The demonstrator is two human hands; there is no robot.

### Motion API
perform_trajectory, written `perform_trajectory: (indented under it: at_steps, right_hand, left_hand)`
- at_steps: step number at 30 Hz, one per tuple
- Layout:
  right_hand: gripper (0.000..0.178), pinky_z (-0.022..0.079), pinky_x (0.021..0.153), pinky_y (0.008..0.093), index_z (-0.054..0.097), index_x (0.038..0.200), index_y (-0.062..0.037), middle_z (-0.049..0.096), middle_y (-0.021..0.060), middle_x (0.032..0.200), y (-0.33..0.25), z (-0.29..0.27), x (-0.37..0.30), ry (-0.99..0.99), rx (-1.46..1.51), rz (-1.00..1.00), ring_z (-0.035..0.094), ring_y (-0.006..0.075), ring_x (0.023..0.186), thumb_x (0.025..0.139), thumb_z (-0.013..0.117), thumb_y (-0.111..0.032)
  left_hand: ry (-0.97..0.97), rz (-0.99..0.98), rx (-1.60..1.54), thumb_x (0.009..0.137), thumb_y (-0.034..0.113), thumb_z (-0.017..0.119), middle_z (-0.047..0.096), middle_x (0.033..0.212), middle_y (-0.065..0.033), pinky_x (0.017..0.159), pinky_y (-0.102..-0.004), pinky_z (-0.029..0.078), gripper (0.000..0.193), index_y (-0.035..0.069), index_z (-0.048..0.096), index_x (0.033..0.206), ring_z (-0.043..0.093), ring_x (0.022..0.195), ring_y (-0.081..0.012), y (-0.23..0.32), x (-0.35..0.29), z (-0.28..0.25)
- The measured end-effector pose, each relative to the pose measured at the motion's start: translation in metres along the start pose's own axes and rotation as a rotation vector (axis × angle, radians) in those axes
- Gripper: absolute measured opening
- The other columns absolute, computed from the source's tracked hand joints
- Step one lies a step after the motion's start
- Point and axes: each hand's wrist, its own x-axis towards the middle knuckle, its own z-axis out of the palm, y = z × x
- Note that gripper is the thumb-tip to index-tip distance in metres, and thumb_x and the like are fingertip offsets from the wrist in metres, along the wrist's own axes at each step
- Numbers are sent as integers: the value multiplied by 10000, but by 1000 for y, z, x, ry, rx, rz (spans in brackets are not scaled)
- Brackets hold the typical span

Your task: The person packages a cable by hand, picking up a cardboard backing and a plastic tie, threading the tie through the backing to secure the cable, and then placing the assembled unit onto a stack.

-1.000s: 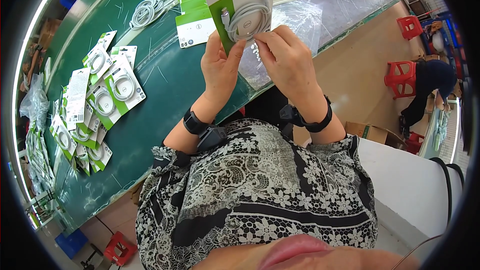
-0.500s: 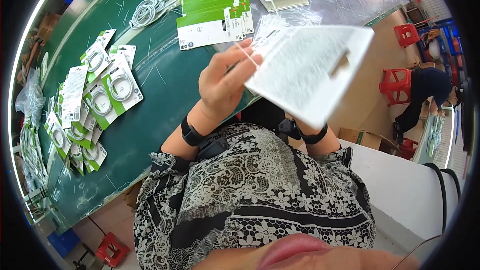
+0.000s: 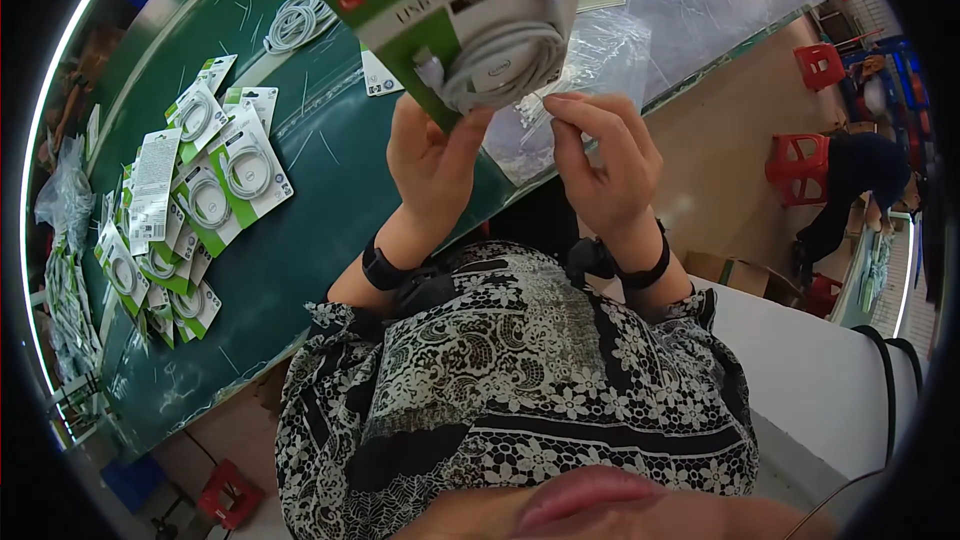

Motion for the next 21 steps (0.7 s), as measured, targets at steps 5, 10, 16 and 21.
perform_trajectory:
  at_steps: [5,10,16,21]
  right_hand:
    - [200,512,707,296,664,950,12,644,124,896,-5,1,3,-61,-14,60,638,216,798,765,678,86]
    - [156,497,643,269,664,938,12,631,117,860,3,3,5,-53,136,-56,620,191,738,795,656,71]
    - [113,477,614,253,663,922,14,617,107,825,9,6,2,-92,270,29,594,170,700,812,652,38]
    - [126,470,609,255,664,923,11,614,103,815,9,5,4,-118,238,-1,584,170,691,800,659,42]
  left_hand:
    - [62,-239,-342,921,16,560,569,1161,-85,867,-323,537,383,37,399,1267,605,1037,-175,-9,5,2]
    - [31,-359,-564,956,64,511,545,1217,-98,883,-369,551,378,80,356,1301,584,1095,-209,-3,12,4]
    - [14,-441,-634,973,104,488,536,1238,-101,883,-411,558,358,111,355,1305,578,1119,-242,2,14,5]
    - [4,-453,-676,971,102,492,537,1238,-101,885,-409,556,369,112,355,1313,578,1120,-244,3,16,5]
